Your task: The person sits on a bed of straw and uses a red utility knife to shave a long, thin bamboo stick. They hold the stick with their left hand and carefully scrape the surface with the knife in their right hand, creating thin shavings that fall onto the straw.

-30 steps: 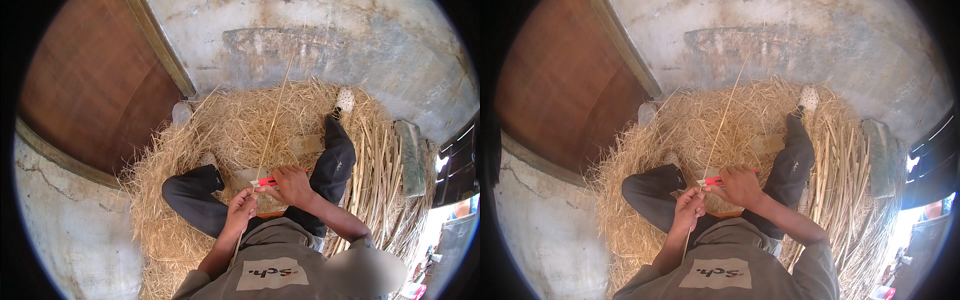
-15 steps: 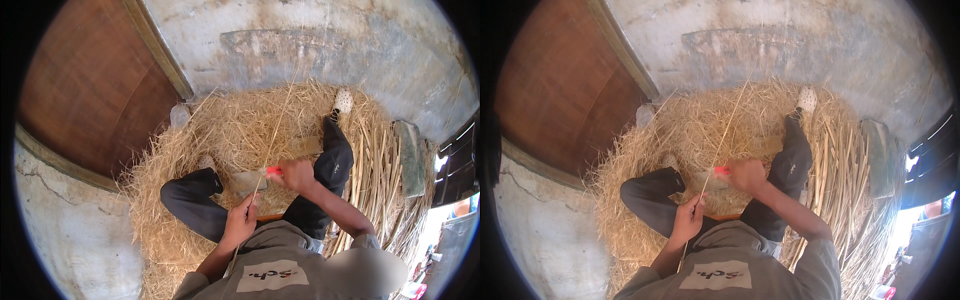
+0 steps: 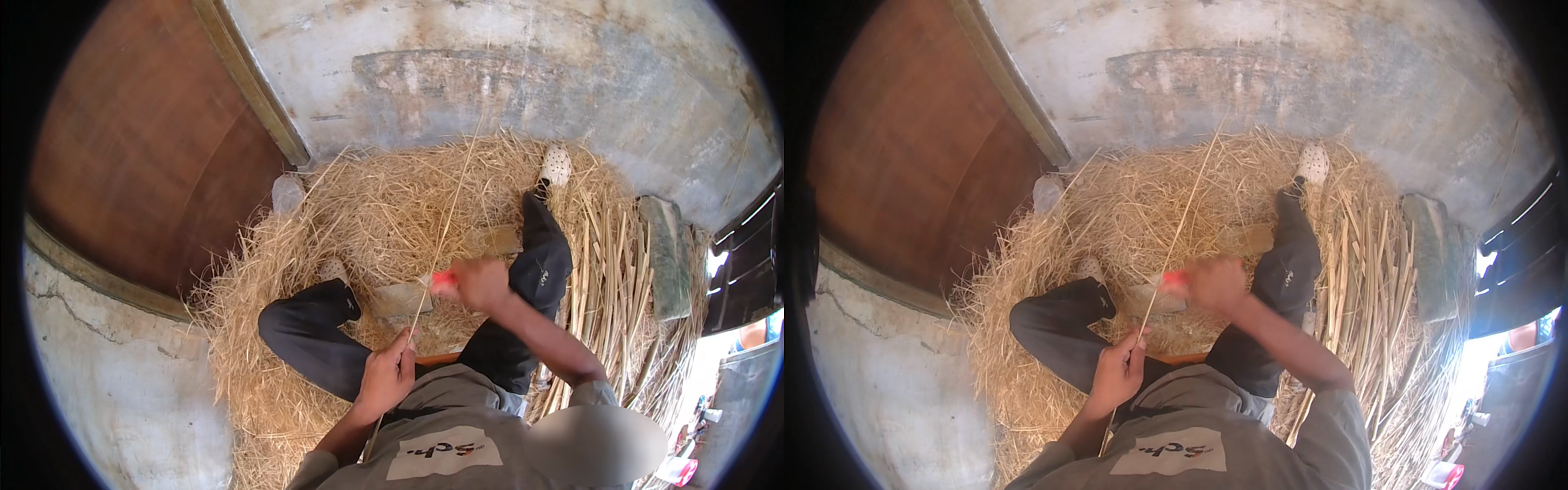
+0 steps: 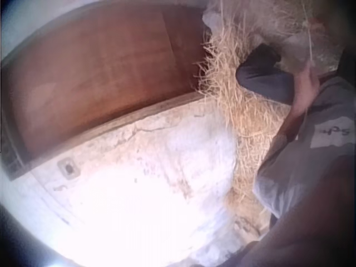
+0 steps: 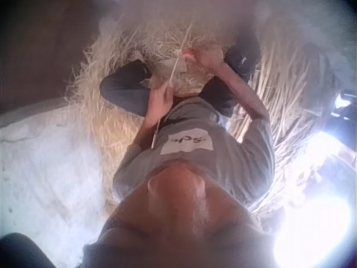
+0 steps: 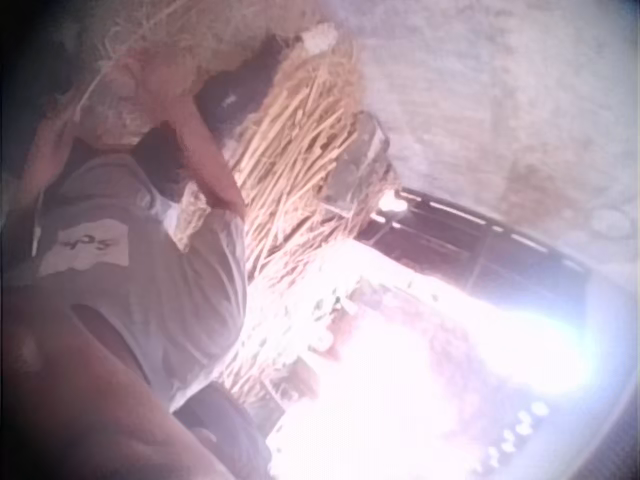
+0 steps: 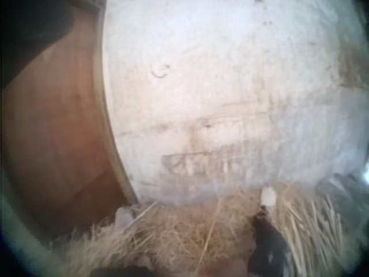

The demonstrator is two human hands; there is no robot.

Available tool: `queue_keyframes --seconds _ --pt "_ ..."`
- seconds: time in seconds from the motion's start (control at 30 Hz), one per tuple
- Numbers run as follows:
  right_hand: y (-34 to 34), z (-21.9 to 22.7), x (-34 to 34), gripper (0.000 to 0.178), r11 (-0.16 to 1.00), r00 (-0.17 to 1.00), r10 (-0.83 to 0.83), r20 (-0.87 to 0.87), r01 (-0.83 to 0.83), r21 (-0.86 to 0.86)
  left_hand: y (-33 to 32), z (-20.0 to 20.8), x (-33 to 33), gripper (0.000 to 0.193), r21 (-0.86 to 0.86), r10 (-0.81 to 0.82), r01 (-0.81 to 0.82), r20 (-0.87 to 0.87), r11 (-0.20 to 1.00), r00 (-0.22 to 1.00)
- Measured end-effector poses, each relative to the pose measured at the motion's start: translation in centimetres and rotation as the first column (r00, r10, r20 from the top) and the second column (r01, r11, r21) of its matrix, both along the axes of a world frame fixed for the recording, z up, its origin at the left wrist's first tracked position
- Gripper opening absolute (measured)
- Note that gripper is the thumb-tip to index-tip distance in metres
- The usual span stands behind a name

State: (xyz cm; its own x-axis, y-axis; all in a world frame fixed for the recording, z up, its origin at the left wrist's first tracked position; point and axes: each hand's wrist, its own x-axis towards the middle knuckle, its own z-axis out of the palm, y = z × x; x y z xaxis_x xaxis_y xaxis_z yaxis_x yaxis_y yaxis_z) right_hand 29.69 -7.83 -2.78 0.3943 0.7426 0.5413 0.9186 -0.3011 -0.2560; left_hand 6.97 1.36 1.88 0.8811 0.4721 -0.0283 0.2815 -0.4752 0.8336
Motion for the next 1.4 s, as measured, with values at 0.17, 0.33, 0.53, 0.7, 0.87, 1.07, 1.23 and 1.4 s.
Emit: queue_keyframes --seconds 0.17,0.33,0.53,0.7,0.87,1.07,1.23,1.4 --pt "0.1 -1.0 5.5 0.061 0.99 0.992 -0.107 0.061 0.112 -0.081 -0.2 -0.1 -1.1 0.027 0.022 -0.051 0.051 -0.02 0.998 0.999" --pt "1.1 -0.4 7.0 0.061 0.999 0.986 0.045 0.161 -0.04 -0.031 0.2 -0.4 -1.7 0.025 0.097 -0.063 0.061 0.016 0.993 0.998" --pt "-0.8 -1.7 18.2 0.064 0.857 0.876 -0.482 -0.004 0.471 -0.211 -1.0 -0.4 -6.7 0.023 -0.107 -0.113 0.109 -0.026 0.988 0.993" --pt "-0.7 -0.8 20.3 0.07 0.841 0.863 -0.5 0.064 0.502 -0.199 -0.6 -1.6 -8.4 0.028 -0.128 -0.151 0.141 -0.079 0.982 0.985" --pt "-6.4 1.5 30.0 0.081 0.53 0.471 -0.848 -0.243 0.77 -0.355 -1.0 -1.6 -10.3 0.027 -0.22 -0.097 0.094 0.0 0.971 0.995" --pt "-2.2 0.9 14.4 0.063 0.812 0.731 -0.581 -0.358 0.49 -0.316 2.7 -3.8 -4.8 0.029 -0.772 0.282 -0.06 0.157 0.632 0.946" --pt "-0.1 1.4 -2.8 0.06 0.982 0.965 0.165 -0.201 -0.18 -0.058 2.4 -2.5 0.7 0.029 -0.846 0.233 -0.056 0.082 0.531 0.969" --pt "1.8 0.8 -0.1 0.065 0.999 0.99 -0.012 -0.142 0.005 -0.046 0.9 -0.9 0.9 0.032 -0.732 0.149 -0.062 0.055 0.679 0.987"
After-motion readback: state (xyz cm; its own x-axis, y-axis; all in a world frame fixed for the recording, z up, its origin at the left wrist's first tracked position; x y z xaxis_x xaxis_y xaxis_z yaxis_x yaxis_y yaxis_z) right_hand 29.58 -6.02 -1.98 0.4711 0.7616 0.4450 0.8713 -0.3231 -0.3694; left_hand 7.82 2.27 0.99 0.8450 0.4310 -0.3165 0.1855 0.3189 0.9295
